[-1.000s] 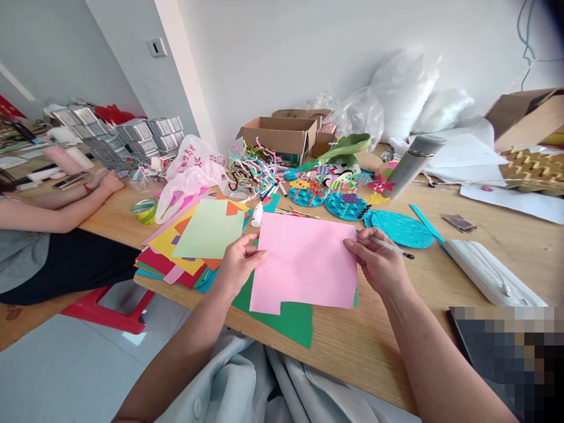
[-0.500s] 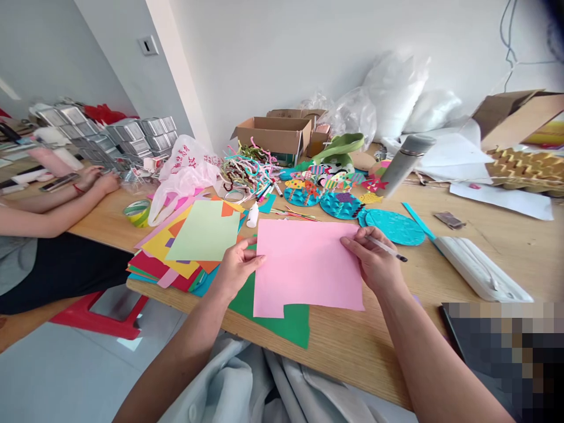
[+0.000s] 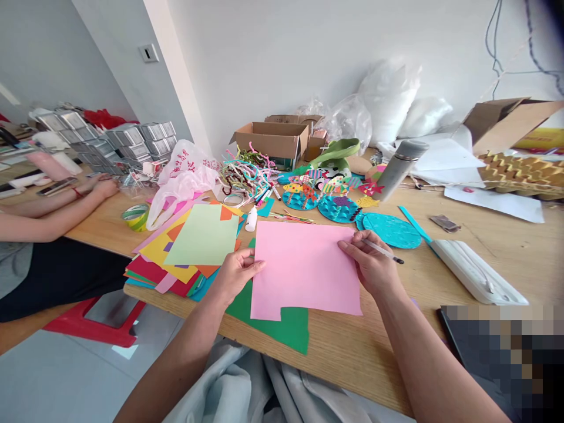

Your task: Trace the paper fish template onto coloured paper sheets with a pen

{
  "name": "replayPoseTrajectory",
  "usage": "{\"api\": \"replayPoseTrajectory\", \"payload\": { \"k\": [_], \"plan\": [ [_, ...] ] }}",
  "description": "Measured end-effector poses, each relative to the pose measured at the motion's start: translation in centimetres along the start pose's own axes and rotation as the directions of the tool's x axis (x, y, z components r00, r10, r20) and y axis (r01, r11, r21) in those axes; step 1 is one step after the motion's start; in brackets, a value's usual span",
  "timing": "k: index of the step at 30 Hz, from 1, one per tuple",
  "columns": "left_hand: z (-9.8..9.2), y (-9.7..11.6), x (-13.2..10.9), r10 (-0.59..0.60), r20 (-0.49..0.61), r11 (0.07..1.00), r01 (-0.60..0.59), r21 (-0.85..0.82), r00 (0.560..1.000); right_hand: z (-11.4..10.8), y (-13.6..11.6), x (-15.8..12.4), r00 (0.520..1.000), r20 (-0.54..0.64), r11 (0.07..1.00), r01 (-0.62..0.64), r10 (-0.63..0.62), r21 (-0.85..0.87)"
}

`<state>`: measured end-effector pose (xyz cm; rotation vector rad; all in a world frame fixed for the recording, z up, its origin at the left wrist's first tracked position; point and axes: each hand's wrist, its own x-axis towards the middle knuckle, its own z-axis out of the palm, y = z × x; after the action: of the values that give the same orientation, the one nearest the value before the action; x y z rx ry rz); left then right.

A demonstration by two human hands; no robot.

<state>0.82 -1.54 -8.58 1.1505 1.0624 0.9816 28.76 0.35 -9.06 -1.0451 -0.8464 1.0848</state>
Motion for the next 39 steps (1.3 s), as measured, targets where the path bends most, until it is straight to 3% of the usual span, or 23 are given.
{"api": "replayPoseTrajectory", "payload": {
  "k": [15, 30, 35, 39],
  "plan": [
    [-0.5, -0.6, 0.2, 0.012, -0.029, 0.999, -0.012, 0.033, 0.999, -0.3, 0.1, 0.1, 1.0, -0.024, 0.999, -0.019, 0.019, -0.027],
    [-2.3, -0.7, 1.1, -0.066, -0.004, 0.998, 0.066, 0.006, 0.998, -0.5, 0.1, 0.1, 0.997, 0.074, 0.993, -0.019, 0.028, -0.118],
    [-1.6, -0.9, 1.7, -0.14, 0.048, 0.99, 0.139, 0.025, 0.989, -1.1, 0.6, 0.4, 1.0, 0.03, 0.959, 0.005, 0.003, -0.285],
    [-0.6, -1.5, 2.1, -0.171, 0.084, 0.984, 0.166, 0.065, 0.982, -2.3, 1.4, 1.2, 0.996, 0.066, 0.806, 0.086, -0.059, -0.585]
  ]
}}
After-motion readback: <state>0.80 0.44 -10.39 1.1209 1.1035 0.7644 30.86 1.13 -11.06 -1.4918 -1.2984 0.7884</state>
